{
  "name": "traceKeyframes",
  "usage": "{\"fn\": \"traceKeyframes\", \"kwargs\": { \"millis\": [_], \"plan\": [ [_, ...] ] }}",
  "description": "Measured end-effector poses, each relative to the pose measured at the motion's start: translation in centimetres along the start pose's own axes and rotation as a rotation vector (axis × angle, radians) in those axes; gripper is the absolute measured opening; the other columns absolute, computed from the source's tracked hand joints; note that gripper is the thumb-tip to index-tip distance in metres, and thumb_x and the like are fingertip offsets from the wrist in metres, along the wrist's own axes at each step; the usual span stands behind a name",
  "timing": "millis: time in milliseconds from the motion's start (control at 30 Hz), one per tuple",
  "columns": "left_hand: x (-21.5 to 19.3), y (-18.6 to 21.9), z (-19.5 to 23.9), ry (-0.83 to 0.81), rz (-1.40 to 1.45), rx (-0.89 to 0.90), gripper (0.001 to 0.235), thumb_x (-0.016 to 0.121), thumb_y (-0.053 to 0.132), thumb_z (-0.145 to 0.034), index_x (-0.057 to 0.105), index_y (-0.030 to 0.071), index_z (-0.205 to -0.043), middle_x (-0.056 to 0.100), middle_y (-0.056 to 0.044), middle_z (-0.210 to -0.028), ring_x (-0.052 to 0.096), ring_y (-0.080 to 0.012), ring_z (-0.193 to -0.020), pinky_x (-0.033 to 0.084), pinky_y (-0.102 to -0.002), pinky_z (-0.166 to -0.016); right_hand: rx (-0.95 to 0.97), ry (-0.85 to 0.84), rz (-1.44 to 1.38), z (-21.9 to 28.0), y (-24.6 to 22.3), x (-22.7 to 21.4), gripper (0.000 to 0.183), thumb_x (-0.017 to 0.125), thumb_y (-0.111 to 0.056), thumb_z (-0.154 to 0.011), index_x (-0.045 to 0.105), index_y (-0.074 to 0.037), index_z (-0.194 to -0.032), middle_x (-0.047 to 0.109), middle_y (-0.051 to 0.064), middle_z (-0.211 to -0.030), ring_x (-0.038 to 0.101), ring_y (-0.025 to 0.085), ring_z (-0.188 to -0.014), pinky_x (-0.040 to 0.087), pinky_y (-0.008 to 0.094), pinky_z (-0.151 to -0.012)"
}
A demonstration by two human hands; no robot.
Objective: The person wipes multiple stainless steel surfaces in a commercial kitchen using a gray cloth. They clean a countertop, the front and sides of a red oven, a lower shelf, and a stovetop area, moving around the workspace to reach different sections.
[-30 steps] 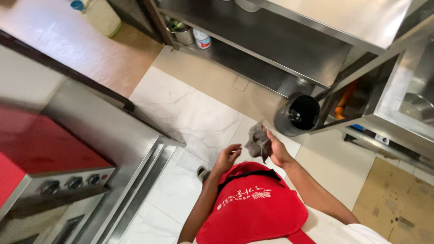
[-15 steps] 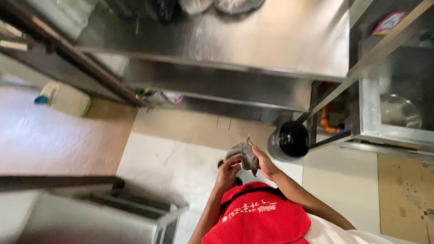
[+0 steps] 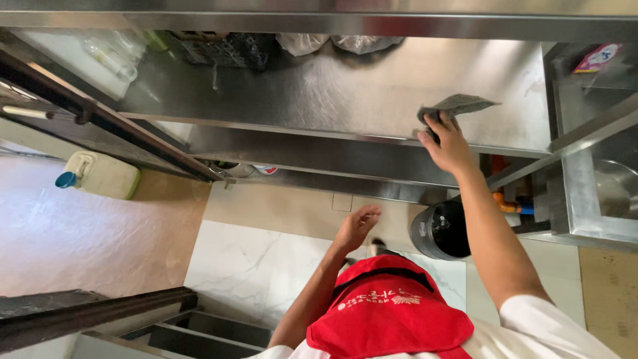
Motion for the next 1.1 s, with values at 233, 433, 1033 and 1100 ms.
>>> {"fn": "traceKeyframes", "kwargs": {
  "millis": [233, 433, 1033, 1100],
  "plan": [
    [-1.5, -1.3, 1.3, -0.005, -0.046, -0.092, 0.038, 0.066, 0.02, -0.098, 0.066, 0.008, -0.133, 0.075, -0.009, -0.119, 0.073, -0.0176, -0.099, 0.059, -0.034, -0.088, 0.129, 0.063, 0.355, -6.9, 6.6, 8.1, 0.072, 0.048, -0.055, -0.103, 0.042, -0.01, -0.158, 0.026, 0.027, -0.166, 0.016, 0.054, -0.15, 0.018, 0.066, -0.118],
    [-6.7, -2.7, 3.3, 0.319, -0.1, -0.216, 0.034, 0.068, 0.026, -0.098, 0.07, 0.011, -0.129, 0.077, -0.011, -0.111, 0.074, -0.0216, -0.096, 0.059, -0.035, -0.085, -0.104, 0.021, 0.303, -8.6, 0.3, 13.8, 0.073, 0.045, -0.054, -0.109, 0.04, -0.002, -0.16, 0.028, 0.033, -0.164, 0.019, 0.055, -0.151, 0.019, 0.065, -0.12],
    [-31.8, -14.6, 18.3, 0.445, -0.027, -0.419, 0.036, 0.067, 0.027, -0.097, 0.068, 0.01, -0.129, 0.076, -0.011, -0.117, 0.076, -0.0241, -0.1, 0.059, -0.035, -0.086, -0.526, -0.187, 0.428, -13.2, -29.7, 37.2, 0.076, 0.062, -0.029, -0.102, 0.032, 0.003, -0.164, 0.023, 0.033, -0.169, 0.02, 0.053, -0.155, 0.022, 0.059, -0.125],
    [-34.9, -15.4, 21.4, 0.522, 0.055, -0.401, 0.034, 0.067, 0.026, -0.099, 0.067, 0.007, -0.127, 0.076, -0.011, -0.116, 0.076, -0.023, -0.102, 0.06, -0.034, -0.086, -0.539, -0.213, 0.472, -14.3, -32.2, 40.9, 0.076, 0.059, -0.023, -0.102, 0.028, 0.003, -0.166, 0.019, 0.033, -0.17, 0.016, 0.052, -0.156, 0.02, 0.059, -0.125]
  ]
}}
Point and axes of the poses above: each hand's wrist, its own z-axis away from the middle knuckle, its own x-axis out of the palm, y = z × x, the point moved 8 cm from there along -z, towards the middle knuckle
